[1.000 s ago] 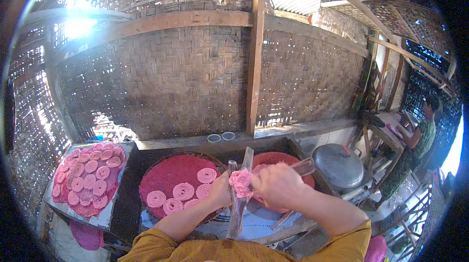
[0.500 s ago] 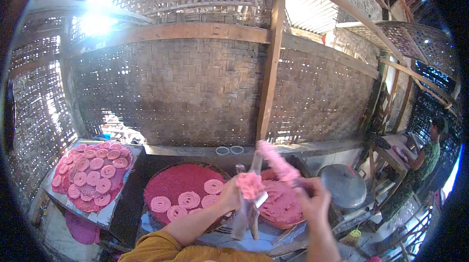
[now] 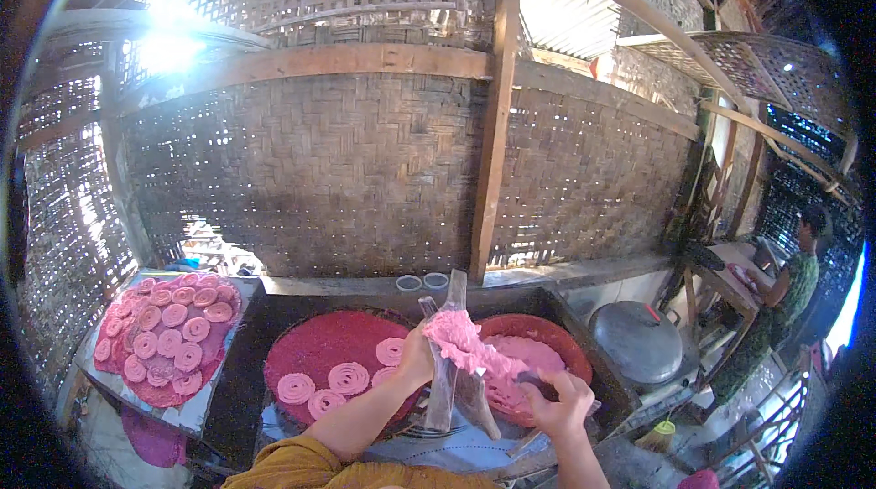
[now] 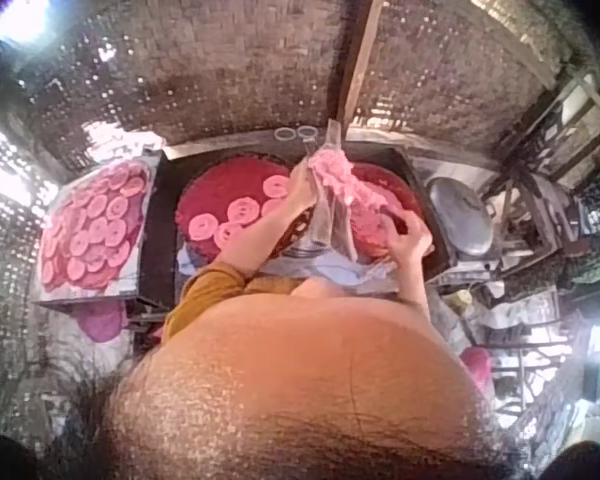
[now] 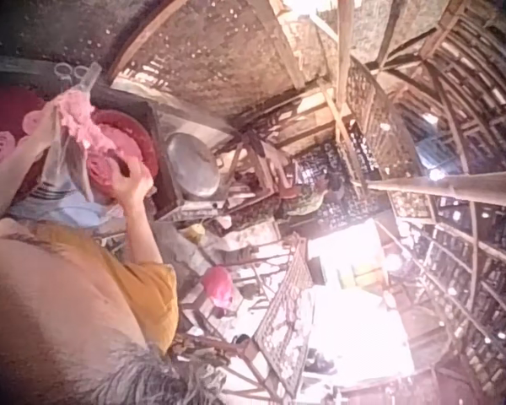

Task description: The person uses a wooden mold and a metal spatula to scoop pink dough and form rose-shaped pieces, placing them on a woven tray. They repeat this process to fill the tray and then transfer it to a steamer.

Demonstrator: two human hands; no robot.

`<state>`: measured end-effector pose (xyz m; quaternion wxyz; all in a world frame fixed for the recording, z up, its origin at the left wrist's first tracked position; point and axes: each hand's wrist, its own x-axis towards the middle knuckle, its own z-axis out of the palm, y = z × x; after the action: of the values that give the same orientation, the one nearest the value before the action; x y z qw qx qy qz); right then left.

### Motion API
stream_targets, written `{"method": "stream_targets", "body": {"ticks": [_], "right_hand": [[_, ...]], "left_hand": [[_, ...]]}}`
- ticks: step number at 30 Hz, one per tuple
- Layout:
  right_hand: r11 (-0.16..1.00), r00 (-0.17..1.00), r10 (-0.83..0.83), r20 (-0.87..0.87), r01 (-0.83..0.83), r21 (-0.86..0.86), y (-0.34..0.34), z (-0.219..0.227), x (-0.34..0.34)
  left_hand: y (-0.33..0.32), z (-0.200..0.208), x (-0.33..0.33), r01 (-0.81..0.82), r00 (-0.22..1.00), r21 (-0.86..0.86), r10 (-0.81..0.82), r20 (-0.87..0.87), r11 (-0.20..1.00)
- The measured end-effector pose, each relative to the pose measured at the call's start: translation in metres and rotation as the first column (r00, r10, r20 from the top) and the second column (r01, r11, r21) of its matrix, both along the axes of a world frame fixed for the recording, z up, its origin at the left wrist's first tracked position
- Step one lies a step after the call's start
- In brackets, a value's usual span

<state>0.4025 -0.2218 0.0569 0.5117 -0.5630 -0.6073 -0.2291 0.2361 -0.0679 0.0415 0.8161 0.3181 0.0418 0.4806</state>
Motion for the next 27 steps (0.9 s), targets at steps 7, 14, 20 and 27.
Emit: {"method": "stream_targets", "body": {"ticks": [7,14,20,27], "right_hand": [[0.984,0.953,-0.149,0.264,0.118,0.131,0.015,-0.001,-0.02],[0.999,0.954,-0.044,0.298,0.038,0.026,0.007,-0.007,-0.018],[0.926,0.957,0.257,-0.132,-0.283,-0.25,-0.009,-0.001,-0.014],[0.995,0.986,-0.089,0.139,0.094,-0.03,0.019,-0.017,-0.002]], "left_hand": [[0.002,-0.006,0.008,0.16,0.977,-0.27,-0.115,0.178,0.949],[0.023,-0.043,0.003,-0.138,0.403,0.813,0.782,-0.476,0.566],[-0.016,0.011,-0.016,-0.187,0.772,0.417,0.395,-0.498,0.889],[-0.024,0.0,0.002,-0.2,0.532,0.772,0.729,-0.431,0.603]]}}
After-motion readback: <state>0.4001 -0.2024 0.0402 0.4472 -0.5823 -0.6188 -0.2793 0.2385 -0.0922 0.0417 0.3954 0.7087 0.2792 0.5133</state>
